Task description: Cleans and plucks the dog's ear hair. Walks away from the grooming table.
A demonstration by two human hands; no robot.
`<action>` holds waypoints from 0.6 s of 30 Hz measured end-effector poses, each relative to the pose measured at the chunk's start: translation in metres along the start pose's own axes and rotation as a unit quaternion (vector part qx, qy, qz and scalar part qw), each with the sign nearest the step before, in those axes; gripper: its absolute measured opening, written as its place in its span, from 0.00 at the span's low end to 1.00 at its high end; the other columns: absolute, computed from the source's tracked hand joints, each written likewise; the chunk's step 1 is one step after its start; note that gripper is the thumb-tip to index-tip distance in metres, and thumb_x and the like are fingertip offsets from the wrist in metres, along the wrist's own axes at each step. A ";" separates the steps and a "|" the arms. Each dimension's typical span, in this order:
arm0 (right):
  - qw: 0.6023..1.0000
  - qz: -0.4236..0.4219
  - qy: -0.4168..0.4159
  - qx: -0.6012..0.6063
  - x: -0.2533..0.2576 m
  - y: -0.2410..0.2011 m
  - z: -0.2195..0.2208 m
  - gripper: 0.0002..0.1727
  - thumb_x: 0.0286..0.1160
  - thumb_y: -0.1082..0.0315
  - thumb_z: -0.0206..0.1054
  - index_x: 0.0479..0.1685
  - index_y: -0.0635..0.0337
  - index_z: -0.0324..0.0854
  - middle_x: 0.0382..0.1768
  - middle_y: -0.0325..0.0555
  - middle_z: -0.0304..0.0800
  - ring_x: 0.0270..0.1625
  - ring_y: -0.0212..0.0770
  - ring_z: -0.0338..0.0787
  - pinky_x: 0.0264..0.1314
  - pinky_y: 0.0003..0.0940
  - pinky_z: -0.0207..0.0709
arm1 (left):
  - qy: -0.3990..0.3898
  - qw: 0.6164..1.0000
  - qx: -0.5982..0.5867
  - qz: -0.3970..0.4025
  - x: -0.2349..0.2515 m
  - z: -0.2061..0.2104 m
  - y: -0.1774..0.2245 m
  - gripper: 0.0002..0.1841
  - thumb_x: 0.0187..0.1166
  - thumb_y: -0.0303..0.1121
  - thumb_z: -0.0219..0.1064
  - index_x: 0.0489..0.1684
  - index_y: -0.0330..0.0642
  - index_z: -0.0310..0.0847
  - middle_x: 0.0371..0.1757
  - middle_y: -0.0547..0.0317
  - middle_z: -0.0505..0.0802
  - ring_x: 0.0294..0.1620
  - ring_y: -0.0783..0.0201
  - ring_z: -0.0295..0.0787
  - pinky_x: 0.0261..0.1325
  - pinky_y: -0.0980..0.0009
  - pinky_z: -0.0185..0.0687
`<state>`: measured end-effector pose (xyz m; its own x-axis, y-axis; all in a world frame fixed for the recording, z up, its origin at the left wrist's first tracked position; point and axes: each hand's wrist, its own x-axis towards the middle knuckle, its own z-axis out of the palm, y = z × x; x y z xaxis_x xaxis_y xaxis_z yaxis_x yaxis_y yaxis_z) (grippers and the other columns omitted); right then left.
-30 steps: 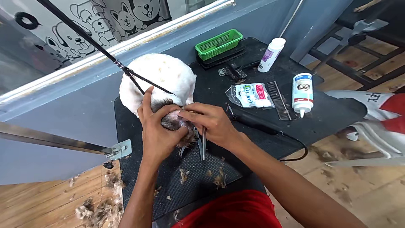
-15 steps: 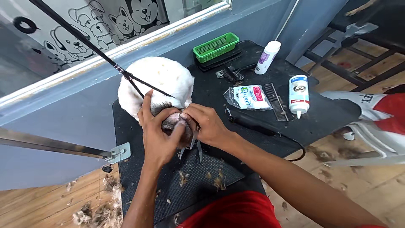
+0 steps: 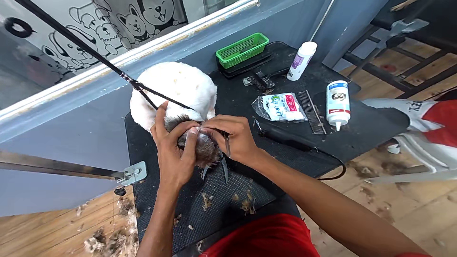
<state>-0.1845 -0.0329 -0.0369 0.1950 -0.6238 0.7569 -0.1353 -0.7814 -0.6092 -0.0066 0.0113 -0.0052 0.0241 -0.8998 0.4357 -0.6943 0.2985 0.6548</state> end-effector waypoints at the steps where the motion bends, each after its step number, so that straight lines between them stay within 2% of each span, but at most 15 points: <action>1: 1.000 0.018 0.003 0.014 0.000 0.000 0.002 0.07 0.78 0.74 0.70 0.39 0.67 0.93 0.37 0.48 0.95 0.42 0.33 0.93 0.49 0.27 0.88 | 0.001 1.000 0.010 -0.001 -0.001 0.000 0.000 0.15 0.78 0.55 0.62 0.47 0.65 0.93 0.94 0.57 0.56 0.90 0.52 0.52 0.83 0.49 0.58; 3: 0.991 0.115 0.015 0.065 -0.002 -0.003 0.008 0.10 0.83 0.71 0.65 0.39 0.67 0.90 0.32 0.45 0.92 0.34 0.28 0.88 0.39 0.23 0.83 | -0.001 0.999 0.043 -0.004 -0.004 0.001 0.002 0.18 0.67 0.61 0.72 0.48 0.68 0.93 0.94 0.60 0.55 0.90 0.52 0.53 0.79 0.48 0.64; 4: 0.976 0.188 0.027 0.106 -0.003 -0.007 0.010 0.11 0.86 0.69 0.63 0.41 0.67 0.89 0.29 0.43 0.89 0.26 0.27 0.84 0.30 0.22 0.80 | -0.003 0.998 0.060 0.001 -0.005 0.001 0.002 0.20 0.64 0.63 0.75 0.49 0.69 0.92 0.95 0.61 0.54 0.89 0.51 0.54 0.76 0.47 0.67; 6: 0.911 0.356 0.043 0.202 0.002 -0.014 0.008 0.13 0.90 0.62 0.60 0.50 0.66 0.80 0.23 0.44 0.85 0.15 0.33 0.81 0.15 0.26 0.78 | 0.000 0.998 0.069 0.002 -0.005 0.001 0.002 0.20 0.61 0.62 0.79 0.48 0.68 0.92 0.95 0.60 0.53 0.89 0.50 0.54 0.76 0.47 0.67; 7: 0.872 0.426 0.029 0.239 0.005 -0.016 0.002 0.15 0.91 0.58 0.58 0.57 0.62 0.73 0.24 0.46 0.85 0.15 0.37 0.83 0.16 0.29 0.80 | 0.004 0.998 0.065 -0.001 -0.004 0.002 0.000 0.19 0.59 0.60 0.80 0.46 0.68 0.93 0.94 0.60 0.54 0.89 0.50 0.53 0.77 0.48 0.66; 8: 0.835 0.481 0.004 0.269 0.007 -0.016 -0.005 0.17 0.92 0.56 0.57 0.65 0.58 0.66 0.29 0.47 0.84 0.20 0.40 0.87 0.22 0.33 0.85 | 0.006 0.998 0.060 -0.003 -0.004 0.002 -0.001 0.18 0.57 0.58 0.81 0.45 0.68 0.93 0.94 0.59 0.54 0.90 0.51 0.53 0.78 0.48 0.66; 10: 0.776 0.535 -0.038 0.333 0.007 -0.017 -0.022 0.22 0.93 0.60 0.53 0.78 0.56 0.56 0.46 0.51 0.85 0.41 0.44 0.93 0.45 0.40 0.91 | 0.000 0.998 0.060 -0.006 -0.003 0.000 -0.004 0.19 0.54 0.56 0.82 0.45 0.69 0.93 0.94 0.58 0.53 0.91 0.50 0.51 0.79 0.47 0.65; 12: 0.738 0.533 -0.077 0.405 -0.001 -0.015 -0.038 0.27 0.88 0.69 0.47 0.86 0.56 0.52 0.63 0.54 0.82 0.60 0.47 0.90 0.67 0.44 0.84 | -0.013 0.998 0.055 -0.006 -0.003 -0.003 -0.004 0.21 0.50 0.56 0.83 0.46 0.70 0.92 0.94 0.59 0.52 0.90 0.50 0.51 0.80 0.47 0.64; 13: 0.726 0.521 -0.100 0.437 -0.006 -0.014 -0.046 0.31 0.84 0.71 0.45 0.89 0.56 0.51 0.69 0.55 0.79 0.67 0.48 0.86 0.74 0.46 0.79 | -0.022 0.998 0.052 -0.005 -0.003 -0.005 -0.003 0.23 0.50 0.55 0.83 0.47 0.70 0.92 0.95 0.59 0.51 0.90 0.50 0.51 0.79 0.47 0.65; 15: 0.728 0.489 -0.137 0.460 -0.014 -0.013 -0.058 0.35 0.78 0.74 0.47 0.90 0.60 0.53 0.73 0.59 0.78 0.72 0.51 0.84 0.79 0.48 0.75 | -0.041 0.998 0.042 -0.001 -0.003 -0.010 -0.002 0.24 0.50 0.54 0.83 0.50 0.69 0.91 0.95 0.58 0.50 0.89 0.49 0.52 0.76 0.46 0.66; 18: 0.758 0.453 -0.194 0.428 -0.021 -0.013 -0.074 0.40 0.69 0.76 0.60 0.89 0.61 0.57 0.69 0.59 0.82 0.70 0.51 0.86 0.76 0.44 0.79 | -0.052 0.998 0.014 -0.012 0.003 -0.011 -0.005 0.25 0.45 0.54 0.84 0.48 0.71 0.91 0.95 0.59 0.49 0.91 0.50 0.48 0.81 0.48 0.63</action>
<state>-0.2583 -0.0109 -0.0276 0.6918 -0.7166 -0.0888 0.2633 0.3648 -0.8931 0.0048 0.0111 -0.0004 -0.0325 -0.9355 0.3519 -0.7141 0.2681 0.6467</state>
